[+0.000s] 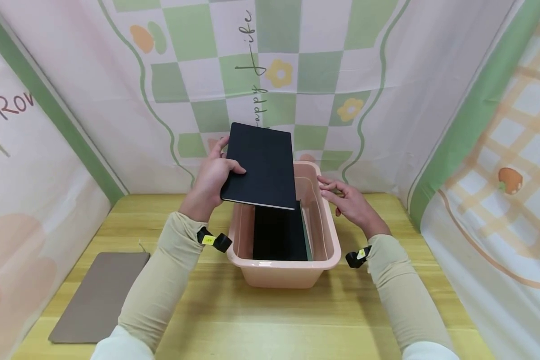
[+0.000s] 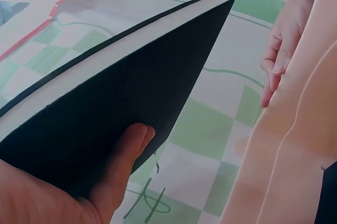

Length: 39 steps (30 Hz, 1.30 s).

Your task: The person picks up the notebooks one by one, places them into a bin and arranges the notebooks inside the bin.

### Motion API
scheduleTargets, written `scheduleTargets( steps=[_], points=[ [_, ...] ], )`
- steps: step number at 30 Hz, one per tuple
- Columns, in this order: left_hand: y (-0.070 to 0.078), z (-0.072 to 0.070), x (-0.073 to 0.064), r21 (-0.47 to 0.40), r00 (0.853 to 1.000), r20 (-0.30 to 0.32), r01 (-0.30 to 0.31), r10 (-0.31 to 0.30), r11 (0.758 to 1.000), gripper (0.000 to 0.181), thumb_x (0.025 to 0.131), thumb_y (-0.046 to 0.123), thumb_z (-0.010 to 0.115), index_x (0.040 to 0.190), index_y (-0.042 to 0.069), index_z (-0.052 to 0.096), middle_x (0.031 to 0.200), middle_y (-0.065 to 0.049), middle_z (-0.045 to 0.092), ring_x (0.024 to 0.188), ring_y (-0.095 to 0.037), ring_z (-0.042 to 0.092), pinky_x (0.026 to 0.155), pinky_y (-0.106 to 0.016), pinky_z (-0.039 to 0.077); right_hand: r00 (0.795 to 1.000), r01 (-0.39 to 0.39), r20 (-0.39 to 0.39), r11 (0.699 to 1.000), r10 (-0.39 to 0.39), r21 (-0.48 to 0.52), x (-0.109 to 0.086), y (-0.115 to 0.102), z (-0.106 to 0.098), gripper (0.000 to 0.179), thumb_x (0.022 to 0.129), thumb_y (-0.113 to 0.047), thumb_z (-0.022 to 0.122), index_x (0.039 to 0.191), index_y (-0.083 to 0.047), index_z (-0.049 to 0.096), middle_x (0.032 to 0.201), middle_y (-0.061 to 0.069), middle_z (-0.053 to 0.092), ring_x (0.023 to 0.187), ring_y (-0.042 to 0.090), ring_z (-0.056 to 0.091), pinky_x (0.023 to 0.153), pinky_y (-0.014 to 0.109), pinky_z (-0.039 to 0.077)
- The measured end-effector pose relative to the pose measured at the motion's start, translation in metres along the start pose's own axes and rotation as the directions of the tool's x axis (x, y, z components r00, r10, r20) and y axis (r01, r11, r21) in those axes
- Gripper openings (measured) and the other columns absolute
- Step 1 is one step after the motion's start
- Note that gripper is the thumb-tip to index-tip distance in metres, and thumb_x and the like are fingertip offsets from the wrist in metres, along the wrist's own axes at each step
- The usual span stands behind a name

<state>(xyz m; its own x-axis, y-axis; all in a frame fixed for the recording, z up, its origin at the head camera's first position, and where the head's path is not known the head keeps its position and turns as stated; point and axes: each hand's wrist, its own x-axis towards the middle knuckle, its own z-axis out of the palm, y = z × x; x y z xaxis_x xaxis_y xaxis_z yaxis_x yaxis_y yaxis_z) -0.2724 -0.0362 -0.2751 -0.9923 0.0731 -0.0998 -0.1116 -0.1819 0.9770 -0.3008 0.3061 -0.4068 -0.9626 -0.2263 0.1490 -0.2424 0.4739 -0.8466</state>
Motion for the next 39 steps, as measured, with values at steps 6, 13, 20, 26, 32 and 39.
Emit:
scheduleTargets(
  steps=[6,13,20,26,32,39],
  points=[
    [-0.002,0.009,0.002,0.008,1.0,0.01,0.002,-0.002,1.0,0.099,0.08,-0.014,0.054,0.16,0.037,0.027,0.149,-0.014,0.046,0.102,-0.029,0.066,0.081,-0.038,0.058,0.998,0.064,0.026,0.998,-0.064,0.003,-0.001,0.002,-0.001,0.032,0.106,-0.03,0.056,0.112,0.001,0.06,0.164,0.009,0.039,0.104,-0.007,0.061,0.056,0.028,0.052],
    [-0.006,0.016,0.005,0.023,0.999,0.009,0.041,-0.042,0.999,0.098,0.081,-0.015,0.054,0.159,0.038,0.027,0.156,-0.01,0.042,0.114,-0.031,0.063,0.094,-0.044,0.057,0.998,0.054,0.025,0.999,-0.054,0.01,-0.002,0.002,-0.001,0.031,0.106,-0.03,0.056,0.11,0.0,0.059,0.164,0.007,0.04,0.107,-0.008,0.06,0.055,0.029,0.052],
    [-0.01,0.02,0.008,0.04,0.998,0.013,0.068,-0.069,0.997,0.098,0.08,-0.014,0.054,0.158,0.039,0.031,0.159,-0.013,0.04,0.128,-0.033,0.058,0.102,-0.045,0.054,0.999,0.041,0.025,0.999,-0.041,0.0,-0.001,0.003,0.001,0.03,0.106,-0.033,0.056,0.109,-0.004,0.061,0.164,0.005,0.041,0.11,-0.006,0.059,0.056,0.031,0.053],
    [-0.016,0.025,0.009,0.08,0.995,0.02,0.096,-0.097,0.992,0.095,0.081,-0.013,0.053,0.159,0.035,0.029,0.159,-0.015,0.04,0.127,-0.035,0.058,0.097,-0.045,0.056,0.998,0.054,0.028,0.998,-0.053,-0.014,-0.001,0.002,0.002,0.031,0.106,-0.033,0.055,0.108,-0.002,0.059,0.164,0.005,0.04,0.111,-0.007,0.058,0.056,0.031,0.053],
    [-0.025,0.028,0.014,0.113,0.998,0.012,0.061,-0.063,0.992,0.096,0.075,-0.014,0.052,0.159,0.026,0.03,0.161,-0.014,0.037,0.136,-0.033,0.05,0.101,-0.041,0.051,0.998,0.065,0.022,0.998,-0.065,-0.008,-0.002,0.002,0.0,0.031,0.106,-0.031,0.055,0.108,-0.001,0.058,0.163,0.007,0.04,0.112,-0.009,0.057,0.056,0.033,0.053],
    [-0.034,0.035,0.022,0.112,0.999,-0.025,0.046,-0.043,0.993,0.095,0.071,-0.017,0.05,0.156,0.021,0.034,0.156,-0.016,0.041,0.13,-0.034,0.054,0.094,-0.039,0.053,0.997,0.07,0.023,0.998,-0.07,0.002,-0.001,0.001,-0.001,0.028,0.106,-0.029,0.056,0.107,-0.002,0.059,0.163,0.01,0.04,0.101,-0.006,0.061,0.055,0.031,0.053]
  ],
)
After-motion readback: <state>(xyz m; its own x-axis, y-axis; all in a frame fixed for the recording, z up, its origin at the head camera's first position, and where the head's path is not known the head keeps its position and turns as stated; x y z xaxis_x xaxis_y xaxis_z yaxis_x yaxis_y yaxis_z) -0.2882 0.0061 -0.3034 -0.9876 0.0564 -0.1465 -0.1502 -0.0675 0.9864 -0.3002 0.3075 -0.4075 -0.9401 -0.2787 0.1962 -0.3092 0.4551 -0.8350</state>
